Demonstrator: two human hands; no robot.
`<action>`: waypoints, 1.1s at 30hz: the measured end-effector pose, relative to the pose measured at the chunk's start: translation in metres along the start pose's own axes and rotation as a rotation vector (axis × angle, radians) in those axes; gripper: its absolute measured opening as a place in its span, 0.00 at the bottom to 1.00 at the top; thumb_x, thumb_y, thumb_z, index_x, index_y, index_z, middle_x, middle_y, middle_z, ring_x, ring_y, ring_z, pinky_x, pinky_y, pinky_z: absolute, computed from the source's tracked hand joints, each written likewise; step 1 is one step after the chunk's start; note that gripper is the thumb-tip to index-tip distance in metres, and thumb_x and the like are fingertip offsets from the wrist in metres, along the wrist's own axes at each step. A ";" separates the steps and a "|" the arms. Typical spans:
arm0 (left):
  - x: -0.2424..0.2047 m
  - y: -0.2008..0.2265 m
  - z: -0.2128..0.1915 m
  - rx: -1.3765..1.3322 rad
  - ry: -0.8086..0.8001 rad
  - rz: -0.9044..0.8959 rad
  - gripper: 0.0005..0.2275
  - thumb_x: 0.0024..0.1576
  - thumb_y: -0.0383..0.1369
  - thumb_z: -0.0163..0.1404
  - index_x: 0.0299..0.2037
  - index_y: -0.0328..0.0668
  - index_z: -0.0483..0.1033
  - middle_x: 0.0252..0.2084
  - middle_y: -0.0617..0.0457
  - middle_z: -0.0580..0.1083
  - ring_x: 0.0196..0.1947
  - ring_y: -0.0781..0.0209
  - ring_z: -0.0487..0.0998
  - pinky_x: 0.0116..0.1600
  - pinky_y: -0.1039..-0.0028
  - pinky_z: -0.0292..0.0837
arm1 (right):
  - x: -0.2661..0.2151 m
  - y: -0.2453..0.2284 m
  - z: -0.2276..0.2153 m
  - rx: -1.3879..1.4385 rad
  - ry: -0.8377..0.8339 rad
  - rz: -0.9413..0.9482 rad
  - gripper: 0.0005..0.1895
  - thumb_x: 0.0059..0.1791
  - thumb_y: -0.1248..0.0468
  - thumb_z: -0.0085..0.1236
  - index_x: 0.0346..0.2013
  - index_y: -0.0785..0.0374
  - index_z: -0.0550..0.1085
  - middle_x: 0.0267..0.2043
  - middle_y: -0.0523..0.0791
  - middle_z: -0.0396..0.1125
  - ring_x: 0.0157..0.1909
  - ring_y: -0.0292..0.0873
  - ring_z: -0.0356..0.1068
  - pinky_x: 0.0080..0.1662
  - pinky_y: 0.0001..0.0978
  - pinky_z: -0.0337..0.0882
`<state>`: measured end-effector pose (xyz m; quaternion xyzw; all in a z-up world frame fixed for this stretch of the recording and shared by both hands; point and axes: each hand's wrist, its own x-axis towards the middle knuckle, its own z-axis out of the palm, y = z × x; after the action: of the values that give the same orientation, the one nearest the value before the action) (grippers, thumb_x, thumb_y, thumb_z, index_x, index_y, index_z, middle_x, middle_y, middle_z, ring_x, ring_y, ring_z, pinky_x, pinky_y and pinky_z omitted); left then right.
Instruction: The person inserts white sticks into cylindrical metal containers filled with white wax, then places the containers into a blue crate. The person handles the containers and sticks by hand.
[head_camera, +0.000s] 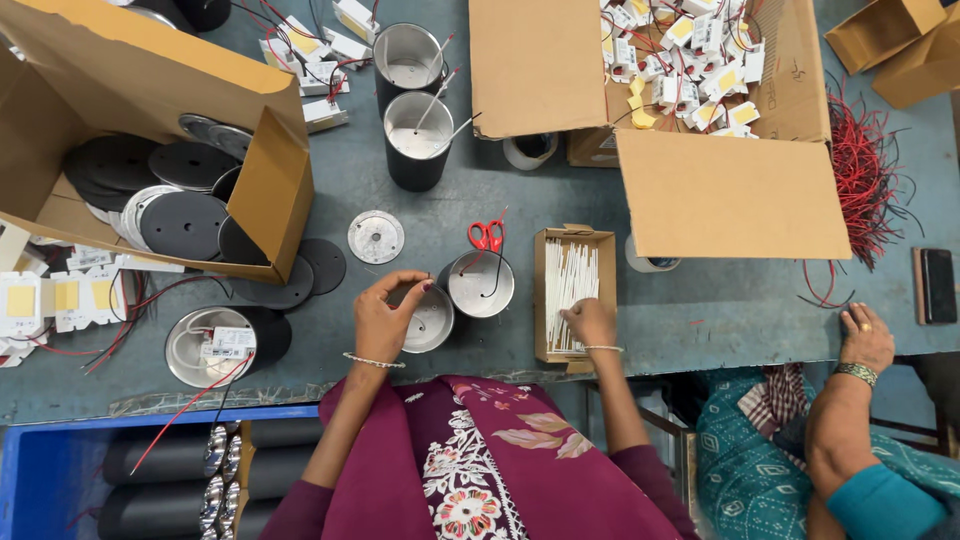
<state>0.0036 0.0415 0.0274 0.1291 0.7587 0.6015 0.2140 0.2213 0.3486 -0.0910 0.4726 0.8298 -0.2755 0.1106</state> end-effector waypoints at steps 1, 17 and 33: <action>0.000 0.000 0.002 0.007 0.016 -0.014 0.07 0.57 0.30 0.58 0.41 0.37 0.84 0.38 0.54 0.83 0.37 0.68 0.83 0.42 0.76 0.75 | 0.004 0.012 0.015 0.012 0.023 0.043 0.15 0.46 0.57 0.67 0.23 0.66 0.79 0.19 0.50 0.72 0.25 0.47 0.75 0.35 0.40 0.73; -0.005 -0.009 0.003 -0.141 0.049 0.092 0.06 0.57 0.28 0.58 0.41 0.35 0.82 0.38 0.54 0.82 0.38 0.69 0.81 0.46 0.78 0.75 | 0.023 0.025 0.024 -0.004 -0.066 0.108 0.12 0.46 0.56 0.65 0.27 0.62 0.80 0.30 0.55 0.77 0.35 0.52 0.79 0.43 0.41 0.75; -0.013 -0.009 -0.003 -0.062 0.085 0.149 0.06 0.54 0.28 0.58 0.40 0.38 0.84 0.38 0.53 0.82 0.36 0.65 0.84 0.42 0.76 0.76 | -0.121 -0.243 -0.068 0.805 -0.179 -0.723 0.09 0.53 0.71 0.55 0.46 0.71 0.77 0.45 0.50 0.77 0.45 0.40 0.79 0.46 0.30 0.79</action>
<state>0.0138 0.0311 0.0210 0.1531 0.7365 0.6438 0.1401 0.0853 0.2020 0.1037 0.1368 0.7558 -0.6308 -0.1103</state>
